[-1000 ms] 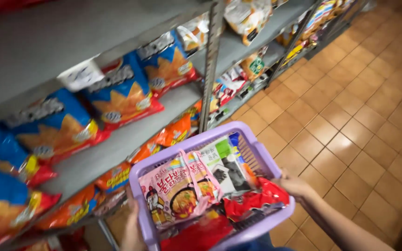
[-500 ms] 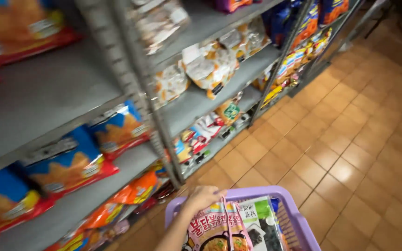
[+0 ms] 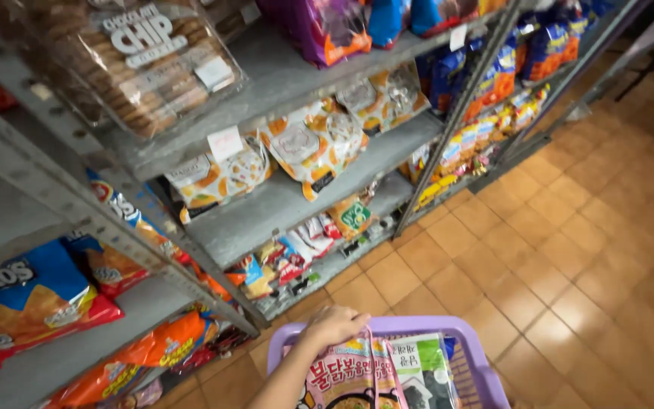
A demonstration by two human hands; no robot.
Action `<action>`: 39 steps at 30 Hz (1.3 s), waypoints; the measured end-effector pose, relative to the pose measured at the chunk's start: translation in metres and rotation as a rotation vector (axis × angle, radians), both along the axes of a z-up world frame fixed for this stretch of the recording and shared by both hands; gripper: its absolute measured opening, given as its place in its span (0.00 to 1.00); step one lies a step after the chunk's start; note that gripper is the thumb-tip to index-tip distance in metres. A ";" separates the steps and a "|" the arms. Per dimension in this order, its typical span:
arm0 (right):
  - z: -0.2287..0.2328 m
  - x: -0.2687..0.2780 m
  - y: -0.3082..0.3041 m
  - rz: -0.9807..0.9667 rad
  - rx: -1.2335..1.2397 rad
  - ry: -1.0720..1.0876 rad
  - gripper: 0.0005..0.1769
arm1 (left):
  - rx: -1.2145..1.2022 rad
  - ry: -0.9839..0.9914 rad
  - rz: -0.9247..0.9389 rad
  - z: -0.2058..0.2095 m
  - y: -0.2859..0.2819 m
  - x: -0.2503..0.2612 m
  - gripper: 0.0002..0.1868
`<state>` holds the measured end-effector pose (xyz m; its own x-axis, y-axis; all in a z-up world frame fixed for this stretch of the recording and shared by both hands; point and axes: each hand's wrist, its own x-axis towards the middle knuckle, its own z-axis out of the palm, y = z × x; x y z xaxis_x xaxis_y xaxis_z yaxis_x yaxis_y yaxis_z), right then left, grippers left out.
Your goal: Picking up various snack bags, candy, and instant noodles from store shelves and placing them into a purple shopping basket.
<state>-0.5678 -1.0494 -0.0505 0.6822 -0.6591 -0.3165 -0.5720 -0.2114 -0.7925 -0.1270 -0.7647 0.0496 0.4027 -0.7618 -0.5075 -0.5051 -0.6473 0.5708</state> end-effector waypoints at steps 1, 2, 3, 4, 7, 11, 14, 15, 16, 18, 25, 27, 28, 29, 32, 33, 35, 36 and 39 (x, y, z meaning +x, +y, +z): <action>0.019 0.041 -0.013 -0.011 -0.016 -0.009 0.25 | 0.003 -0.007 0.009 -0.002 -0.005 0.010 0.32; 0.032 0.074 -0.028 -0.022 -0.031 -0.018 0.26 | -0.001 -0.015 0.016 -0.002 -0.009 0.018 0.32; 0.046 0.113 -0.037 -0.043 -0.048 -0.035 0.26 | -0.005 -0.037 0.031 -0.002 -0.014 0.032 0.32; 0.061 0.152 -0.040 -0.063 -0.065 -0.052 0.27 | -0.009 -0.060 0.046 -0.003 -0.018 0.047 0.32; 0.166 0.292 -0.006 0.163 -0.519 -0.229 0.20 | -0.019 -0.057 0.109 0.015 -0.020 0.107 0.32; 0.162 0.431 0.026 0.313 -0.527 -0.293 0.17 | 0.028 -0.173 0.211 0.048 0.013 0.162 0.32; 0.172 0.509 0.049 0.630 -0.631 -0.533 0.13 | -0.063 -0.232 0.371 0.070 0.045 0.200 0.33; 0.180 0.527 0.052 0.704 -0.611 -0.573 0.13 | -0.045 -0.233 0.420 0.077 0.049 0.207 0.31; 0.189 0.545 0.056 0.779 -0.590 -0.612 0.13 | -0.027 -0.235 0.469 0.084 0.053 0.214 0.30; 0.192 0.572 0.061 0.801 -0.553 -0.504 0.14 | -0.027 -0.235 0.470 0.080 0.048 0.221 0.31; 0.157 0.619 0.052 0.896 -0.711 -0.088 0.18 | 0.043 -0.266 0.399 0.108 0.008 0.234 0.36; 0.148 0.626 0.044 0.909 -0.763 -0.116 0.17 | 0.021 -0.201 0.388 0.075 0.002 0.252 0.37; 0.147 0.633 0.037 0.916 -0.817 -0.147 0.15 | -0.003 -0.140 0.370 0.061 -0.004 0.265 0.37; 0.146 0.633 0.032 0.913 -0.821 -0.147 0.15 | -0.006 -0.143 0.367 0.059 -0.011 0.270 0.37; 0.133 0.626 0.020 0.898 -0.804 -0.082 0.12 | 0.152 -0.151 0.379 0.049 -0.025 0.265 0.42; 0.133 0.635 0.012 0.915 -0.798 -0.044 0.11 | 0.151 -0.195 0.390 0.055 -0.030 0.265 0.40; 0.145 0.642 0.004 0.938 -0.796 -0.010 0.11 | 0.148 -0.240 0.409 0.063 -0.035 0.265 0.39; 0.155 0.639 0.005 0.949 -0.757 -0.170 0.10 | 0.084 -0.243 0.451 0.065 -0.035 0.266 0.39; 0.166 0.637 0.016 0.973 -0.732 -0.313 0.10 | 0.052 -0.244 0.520 0.079 -0.025 0.256 0.39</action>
<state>0.0691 -1.0332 0.1156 0.9632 0.2055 0.1731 0.2582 -0.8860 -0.3851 0.1291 -0.7898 0.1285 0.8278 -0.4086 -0.3845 -0.2255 -0.8698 0.4388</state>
